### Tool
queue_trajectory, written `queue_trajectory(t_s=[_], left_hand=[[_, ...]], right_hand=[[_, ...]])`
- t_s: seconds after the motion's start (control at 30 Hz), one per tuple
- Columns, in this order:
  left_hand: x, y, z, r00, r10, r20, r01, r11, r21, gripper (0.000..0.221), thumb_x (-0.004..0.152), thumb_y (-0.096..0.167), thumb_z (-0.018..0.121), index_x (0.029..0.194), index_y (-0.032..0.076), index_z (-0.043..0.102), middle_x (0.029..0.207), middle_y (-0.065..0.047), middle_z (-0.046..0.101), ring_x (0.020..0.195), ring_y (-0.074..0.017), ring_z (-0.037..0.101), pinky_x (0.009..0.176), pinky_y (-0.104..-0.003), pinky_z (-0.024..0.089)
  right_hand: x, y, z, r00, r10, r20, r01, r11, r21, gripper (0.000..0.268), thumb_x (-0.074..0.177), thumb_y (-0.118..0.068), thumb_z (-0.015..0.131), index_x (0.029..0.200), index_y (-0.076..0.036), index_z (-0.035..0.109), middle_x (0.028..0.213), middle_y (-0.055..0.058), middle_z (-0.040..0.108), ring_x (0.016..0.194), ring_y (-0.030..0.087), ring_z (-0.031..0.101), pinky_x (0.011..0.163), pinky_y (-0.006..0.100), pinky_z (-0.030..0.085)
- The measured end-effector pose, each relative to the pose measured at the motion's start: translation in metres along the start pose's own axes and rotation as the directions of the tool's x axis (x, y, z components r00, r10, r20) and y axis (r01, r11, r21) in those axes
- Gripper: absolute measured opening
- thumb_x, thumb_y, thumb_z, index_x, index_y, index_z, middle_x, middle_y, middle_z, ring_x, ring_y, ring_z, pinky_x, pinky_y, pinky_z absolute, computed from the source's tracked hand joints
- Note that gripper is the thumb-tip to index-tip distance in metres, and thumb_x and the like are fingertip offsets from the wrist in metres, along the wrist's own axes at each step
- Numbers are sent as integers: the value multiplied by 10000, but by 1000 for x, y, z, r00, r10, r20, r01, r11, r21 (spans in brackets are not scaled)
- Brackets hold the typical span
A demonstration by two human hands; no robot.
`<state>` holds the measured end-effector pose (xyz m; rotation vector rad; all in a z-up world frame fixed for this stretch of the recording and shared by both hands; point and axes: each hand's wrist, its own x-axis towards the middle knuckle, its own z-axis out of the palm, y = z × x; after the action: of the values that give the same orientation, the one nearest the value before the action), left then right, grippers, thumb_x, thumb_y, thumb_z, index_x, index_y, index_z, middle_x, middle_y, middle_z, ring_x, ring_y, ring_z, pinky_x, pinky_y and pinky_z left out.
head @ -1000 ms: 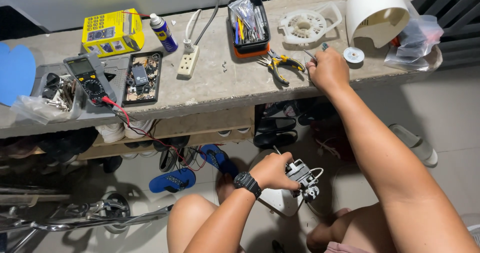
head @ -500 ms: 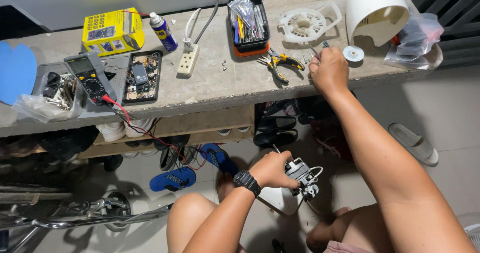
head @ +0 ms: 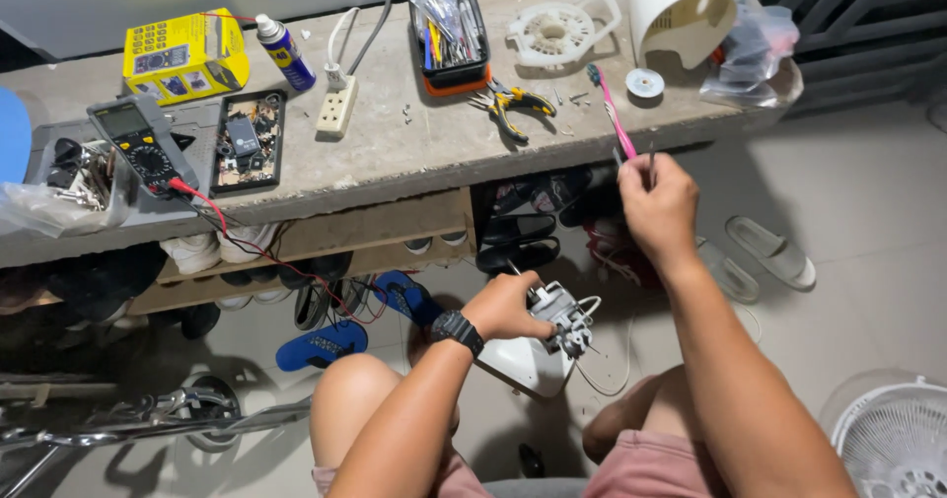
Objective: Repairing a fan motor by applying lubricant and inspecting internal components
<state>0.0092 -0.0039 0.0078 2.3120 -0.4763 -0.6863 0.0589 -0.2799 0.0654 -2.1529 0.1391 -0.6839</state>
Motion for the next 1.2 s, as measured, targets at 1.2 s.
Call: queue_trajectory(t_s=[1.2], left_hand=[[-29,-11,46,982,56,-179,-58,998,-6,879,894,452,902,1626,43,638,1389,-253,825,1325,-439,784,1135,-523,664]], right_hand=[[-234,-8,-37,856,415,308,-440,898,14,167,1029,-161,826,1169,-194,910,974,87,878,993,260,839,873,427,642]])
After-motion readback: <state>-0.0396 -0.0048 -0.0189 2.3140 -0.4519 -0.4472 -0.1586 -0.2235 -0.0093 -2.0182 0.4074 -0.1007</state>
